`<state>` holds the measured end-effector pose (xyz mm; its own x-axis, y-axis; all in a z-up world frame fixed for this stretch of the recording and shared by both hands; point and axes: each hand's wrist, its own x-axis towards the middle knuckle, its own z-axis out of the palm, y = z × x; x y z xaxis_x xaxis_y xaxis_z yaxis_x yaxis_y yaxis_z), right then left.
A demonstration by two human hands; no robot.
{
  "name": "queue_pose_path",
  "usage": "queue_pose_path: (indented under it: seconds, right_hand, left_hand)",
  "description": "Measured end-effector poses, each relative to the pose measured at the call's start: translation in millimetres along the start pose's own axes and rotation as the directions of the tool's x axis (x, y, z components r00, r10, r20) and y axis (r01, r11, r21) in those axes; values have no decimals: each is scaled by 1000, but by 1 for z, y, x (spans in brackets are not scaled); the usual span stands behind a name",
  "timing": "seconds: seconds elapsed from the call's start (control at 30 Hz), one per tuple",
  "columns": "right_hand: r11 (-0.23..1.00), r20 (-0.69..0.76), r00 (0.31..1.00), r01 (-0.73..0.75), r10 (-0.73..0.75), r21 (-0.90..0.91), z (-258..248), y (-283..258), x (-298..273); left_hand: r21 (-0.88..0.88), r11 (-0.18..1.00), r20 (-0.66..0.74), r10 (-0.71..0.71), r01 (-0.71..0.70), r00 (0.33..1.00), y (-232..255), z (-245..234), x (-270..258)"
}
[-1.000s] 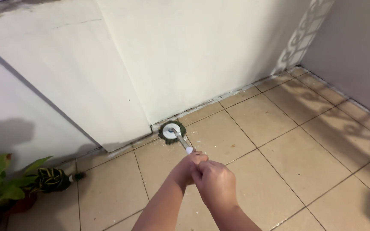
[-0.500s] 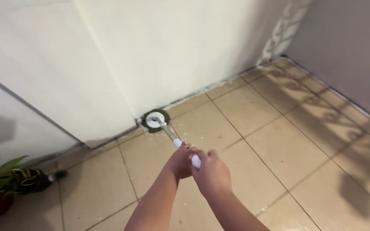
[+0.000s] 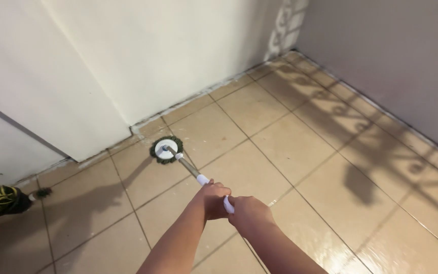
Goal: Mopping a tiled balcony floor and then moving a white plastic table.
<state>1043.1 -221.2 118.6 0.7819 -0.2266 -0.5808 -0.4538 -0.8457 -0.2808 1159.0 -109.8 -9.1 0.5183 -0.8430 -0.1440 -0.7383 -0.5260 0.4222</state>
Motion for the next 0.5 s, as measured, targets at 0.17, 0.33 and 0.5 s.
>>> queue_pose_path:
  seconds: [0.17, 0.33, 0.5]
  right_hand:
    - [999, 14, 1000, -11, 11, -50, -6, 78, -87]
    - [983, -51, 998, 25, -35, -184, -25, 136, -157]
    - [963, -288, 952, 22, -102, -267, -60, 129, -200]
  left_hand:
    - [-68, 998, 104, 1, 7, 995, 122, 6, -19]
    - [-135, 984, -50, 114, -120, 992, 212, 28, -26]
    - [-193, 975, -231, 62, -108, 971, 239, 10, -32]
